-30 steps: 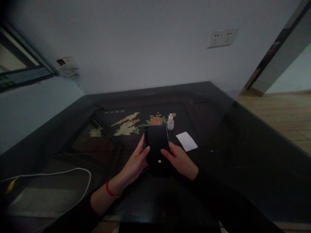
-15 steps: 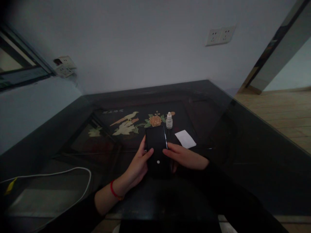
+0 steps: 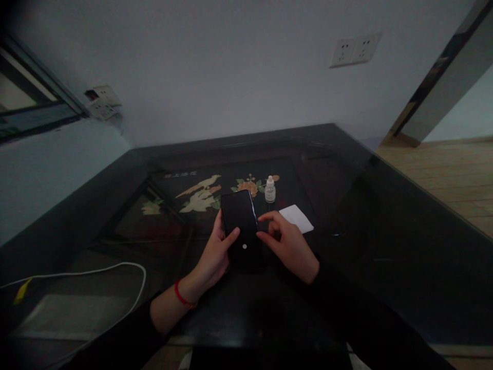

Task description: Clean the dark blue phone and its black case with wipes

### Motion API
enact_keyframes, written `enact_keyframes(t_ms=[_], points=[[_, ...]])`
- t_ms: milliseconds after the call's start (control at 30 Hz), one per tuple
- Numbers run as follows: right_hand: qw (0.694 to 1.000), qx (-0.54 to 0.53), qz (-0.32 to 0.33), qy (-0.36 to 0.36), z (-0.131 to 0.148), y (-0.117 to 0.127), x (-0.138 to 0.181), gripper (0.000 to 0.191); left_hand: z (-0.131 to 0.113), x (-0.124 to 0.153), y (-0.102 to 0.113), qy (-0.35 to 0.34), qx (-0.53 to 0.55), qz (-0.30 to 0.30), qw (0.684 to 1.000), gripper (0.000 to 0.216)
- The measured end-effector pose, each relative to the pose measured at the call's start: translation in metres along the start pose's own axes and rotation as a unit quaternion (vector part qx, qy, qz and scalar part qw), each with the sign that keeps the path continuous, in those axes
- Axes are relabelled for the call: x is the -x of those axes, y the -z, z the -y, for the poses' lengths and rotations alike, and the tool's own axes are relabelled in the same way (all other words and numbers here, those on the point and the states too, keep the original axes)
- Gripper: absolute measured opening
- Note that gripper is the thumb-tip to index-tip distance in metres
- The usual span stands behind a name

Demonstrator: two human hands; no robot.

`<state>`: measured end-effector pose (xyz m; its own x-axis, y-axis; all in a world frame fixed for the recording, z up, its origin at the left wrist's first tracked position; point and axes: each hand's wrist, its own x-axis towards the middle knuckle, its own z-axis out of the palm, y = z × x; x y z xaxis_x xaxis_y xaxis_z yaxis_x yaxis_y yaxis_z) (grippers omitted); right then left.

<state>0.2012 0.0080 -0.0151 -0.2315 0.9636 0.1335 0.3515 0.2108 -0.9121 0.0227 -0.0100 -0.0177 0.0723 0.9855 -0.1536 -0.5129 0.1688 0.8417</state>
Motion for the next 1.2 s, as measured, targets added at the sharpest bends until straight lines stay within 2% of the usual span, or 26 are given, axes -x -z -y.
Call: enact_keyframes(t_ms=[67, 133, 233, 300, 367, 567, 833, 967, 1100, 1200], points=[[0.998, -0.056, 0.008, -0.023, -0.003, -0.001, -0.001, 0.039, -0.001, -0.002, 0.002, -0.004, -0.009, 0.003, 1.000, 0.088], [0.985, -0.127, 0.085, -0.075, -0.006, -0.001, -0.002, 0.045, -0.002, -0.004, 0.004, -0.005, -0.011, 0.005, 1.000, 0.087], [0.931, -0.217, 0.243, -0.166, -0.008, -0.002, -0.002, 0.048, -0.002, -0.006, 0.006, -0.040, -0.022, -0.001, 0.999, 0.082], [0.900, -0.258, 0.292, -0.196, -0.008, -0.002, -0.001, 0.050, -0.003, -0.006, 0.007, -0.060, -0.029, 0.002, 0.998, 0.080], [0.892, -0.280, 0.294, -0.200, -0.007, -0.002, 0.000, 0.049, -0.003, -0.007, 0.008, -0.062, -0.028, 0.010, 0.998, 0.081], [0.904, -0.281, 0.260, -0.192, -0.012, -0.003, 0.000, 0.045, -0.002, -0.007, 0.007, -0.063, -0.030, 0.010, 0.998, 0.084], [0.905, -0.283, 0.244, -0.202, -0.014, -0.006, 0.002, 0.044, 0.000, -0.006, 0.008, -0.043, -0.038, 0.010, 0.998, 0.085], [0.913, -0.276, 0.222, -0.204, -0.014, -0.007, 0.004, 0.042, 0.003, -0.009, 0.009, -0.065, -0.046, 0.011, 0.997, 0.084], [0.912, -0.256, 0.247, -0.205, -0.014, -0.004, 0.002, 0.044, 0.003, -0.012, 0.009, -0.071, -0.048, 0.011, 0.996, 0.084], [0.933, -0.220, 0.231, -0.166, -0.011, 0.003, -0.003, 0.046, -0.001, -0.010, 0.010, -0.043, -0.054, 0.025, 0.997, 0.084]])
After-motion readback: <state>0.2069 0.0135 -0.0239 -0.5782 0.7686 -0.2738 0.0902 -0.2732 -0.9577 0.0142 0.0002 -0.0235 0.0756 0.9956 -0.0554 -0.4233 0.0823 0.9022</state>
